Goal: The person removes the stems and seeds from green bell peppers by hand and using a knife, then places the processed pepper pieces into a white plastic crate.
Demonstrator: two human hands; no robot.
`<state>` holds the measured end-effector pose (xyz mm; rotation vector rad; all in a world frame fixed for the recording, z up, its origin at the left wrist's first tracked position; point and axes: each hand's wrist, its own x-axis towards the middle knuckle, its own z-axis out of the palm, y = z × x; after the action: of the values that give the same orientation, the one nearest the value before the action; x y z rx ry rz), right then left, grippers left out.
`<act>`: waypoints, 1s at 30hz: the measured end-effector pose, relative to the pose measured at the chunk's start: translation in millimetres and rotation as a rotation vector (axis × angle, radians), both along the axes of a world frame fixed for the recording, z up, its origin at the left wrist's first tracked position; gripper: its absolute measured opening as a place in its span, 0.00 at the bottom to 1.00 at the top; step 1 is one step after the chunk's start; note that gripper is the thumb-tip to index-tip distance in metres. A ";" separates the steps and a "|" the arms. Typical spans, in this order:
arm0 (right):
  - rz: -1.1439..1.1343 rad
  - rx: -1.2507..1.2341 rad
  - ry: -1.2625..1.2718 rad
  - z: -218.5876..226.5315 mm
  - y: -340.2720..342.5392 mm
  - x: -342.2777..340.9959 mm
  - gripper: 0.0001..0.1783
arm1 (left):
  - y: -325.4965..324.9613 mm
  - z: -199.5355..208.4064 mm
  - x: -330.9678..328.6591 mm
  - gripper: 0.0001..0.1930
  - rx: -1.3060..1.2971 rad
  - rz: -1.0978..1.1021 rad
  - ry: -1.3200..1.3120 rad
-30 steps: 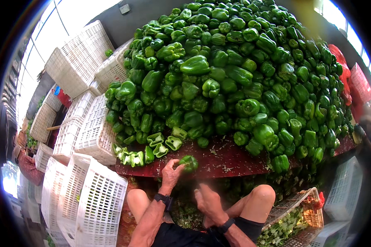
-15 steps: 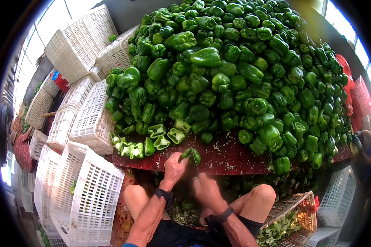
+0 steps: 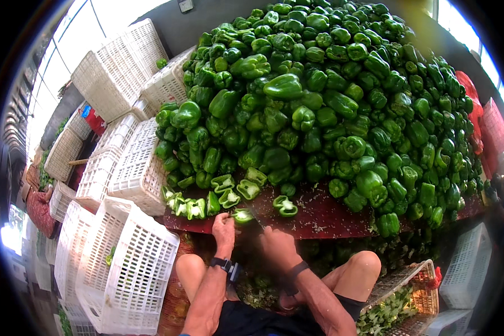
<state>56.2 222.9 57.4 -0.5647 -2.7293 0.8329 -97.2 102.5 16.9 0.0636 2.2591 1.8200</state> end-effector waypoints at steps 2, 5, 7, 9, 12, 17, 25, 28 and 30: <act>0.002 0.045 0.052 3.9 2.6 5.9 0.10 | -0.3 -2.5 1.5 0.15 0.152 0.074 -0.064; -0.100 0.012 0.195 25.9 5.7 24.8 0.08 | -4.7 -5.2 5.4 0.26 -0.126 -0.014 0.114; -0.278 -0.075 0.304 34.4 8.4 38.4 0.07 | -6.3 -10.5 9.3 0.28 -0.193 -0.033 0.169; -0.382 -0.155 0.209 16.8 20.9 53.3 0.07 | 1.2 -13.5 14.3 0.31 -0.277 -0.084 0.308; -0.445 -0.083 0.128 -17.2 20.4 62.7 0.07 | 21.3 11.9 32.0 0.29 0.050 -0.047 -0.134; -0.288 -0.207 0.208 -13.4 -22.6 -2.1 0.07 | 8.7 -4.9 0.3 0.25 0.290 0.124 -0.089; -0.223 -0.328 0.293 -1.3 11.2 -19.3 0.08 | 5.4 25.9 -16.4 0.20 0.112 0.167 -0.042; -0.220 -0.371 0.292 19.2 23.6 14.1 0.05 | -4.0 35.4 -25.4 0.18 -0.405 0.105 0.624; -0.267 -0.469 0.339 13.4 30.6 37.7 0.06 | 28.9 71.7 -23.0 0.17 -0.225 0.070 0.647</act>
<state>93.9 253.5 70.8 -0.7722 -2.1007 1.3598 -120.2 131.4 88.7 0.6214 2.9103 1.7364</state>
